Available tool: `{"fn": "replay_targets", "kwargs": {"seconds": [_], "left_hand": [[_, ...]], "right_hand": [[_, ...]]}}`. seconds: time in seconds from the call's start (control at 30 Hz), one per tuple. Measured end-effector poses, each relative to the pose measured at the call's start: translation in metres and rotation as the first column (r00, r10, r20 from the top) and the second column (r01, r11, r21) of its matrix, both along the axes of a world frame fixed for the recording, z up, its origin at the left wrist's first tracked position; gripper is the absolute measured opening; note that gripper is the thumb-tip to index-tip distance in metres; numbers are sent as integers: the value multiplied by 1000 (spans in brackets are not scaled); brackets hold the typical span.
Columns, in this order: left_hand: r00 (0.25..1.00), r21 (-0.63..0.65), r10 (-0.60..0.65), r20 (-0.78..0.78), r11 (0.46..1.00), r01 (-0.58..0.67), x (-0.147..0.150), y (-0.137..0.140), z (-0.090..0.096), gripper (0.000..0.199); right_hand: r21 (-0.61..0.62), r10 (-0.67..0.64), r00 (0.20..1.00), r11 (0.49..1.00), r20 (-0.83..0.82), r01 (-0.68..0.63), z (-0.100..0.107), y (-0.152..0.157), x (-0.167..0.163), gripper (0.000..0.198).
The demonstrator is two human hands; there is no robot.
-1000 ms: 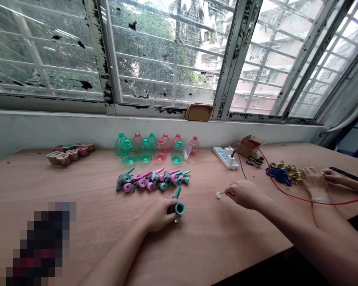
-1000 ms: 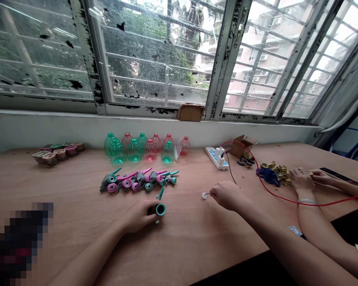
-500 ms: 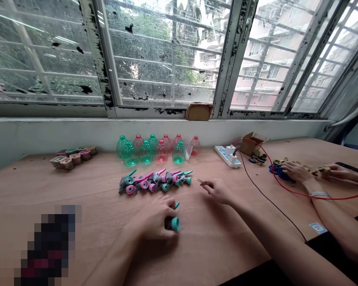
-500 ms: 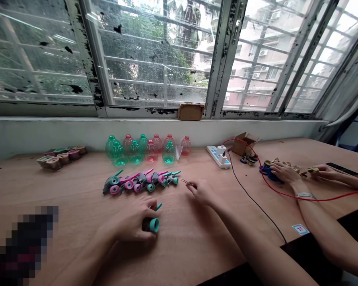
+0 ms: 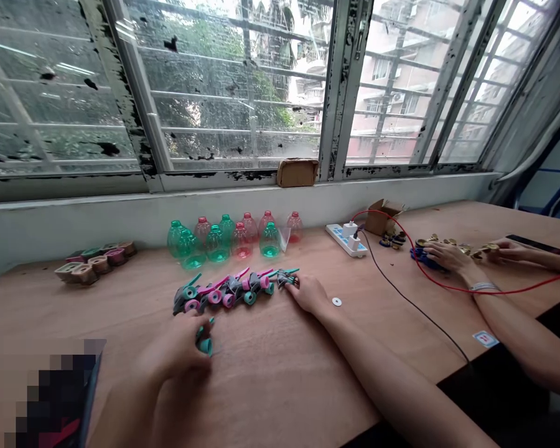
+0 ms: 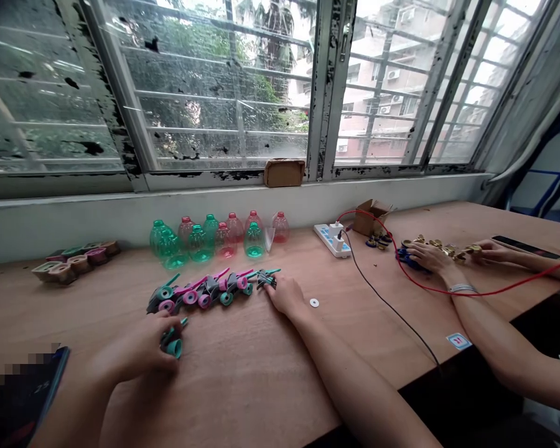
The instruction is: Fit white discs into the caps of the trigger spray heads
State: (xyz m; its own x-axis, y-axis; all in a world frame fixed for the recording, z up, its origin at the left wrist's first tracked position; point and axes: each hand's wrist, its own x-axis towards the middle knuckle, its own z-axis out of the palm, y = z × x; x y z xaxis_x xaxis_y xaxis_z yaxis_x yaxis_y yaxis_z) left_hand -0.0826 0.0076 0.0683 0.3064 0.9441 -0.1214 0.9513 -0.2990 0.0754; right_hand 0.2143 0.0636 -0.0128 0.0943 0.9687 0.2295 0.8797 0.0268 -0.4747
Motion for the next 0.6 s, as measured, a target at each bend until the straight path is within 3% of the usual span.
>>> {"fn": "replay_targets", "kwargs": {"seconds": [0.07, 0.2, 0.27, 0.33, 0.47, 0.6], "left_hand": [[993, 70, -47, 107, 997, 39, 6, 0, 1, 40], [914, 252, -240, 328, 954, 160, 36, -6, -9, 26], [848, 287, -325, 418, 933, 216, 54, -11, -18, 22], [777, 297, -363, 513, 925, 236, 69, -15, -27, 22], [636, 151, -293, 713, 951, 269, 86, -22, -45, 57], [535, -57, -166, 829, 925, 376, 93, -25, -57, 72]], "right_hand": [[16, -20, 1000, 1000, -1, 20, 5, -1, 7, 33], [122, -14, 998, 992, -65, 22, 27, -19, 25, 34], [174, 90, 989, 982, -114, -69, 38, -37, 31, 36], [152, 242, 961, 963, -135, -221, 44, -58, 31, 33], [102, 476, 834, 878, -280, -467, 32, -90, 16, 20], [120, 501, 752, 856, -428, -502, 8, -99, -4, 27]]}}
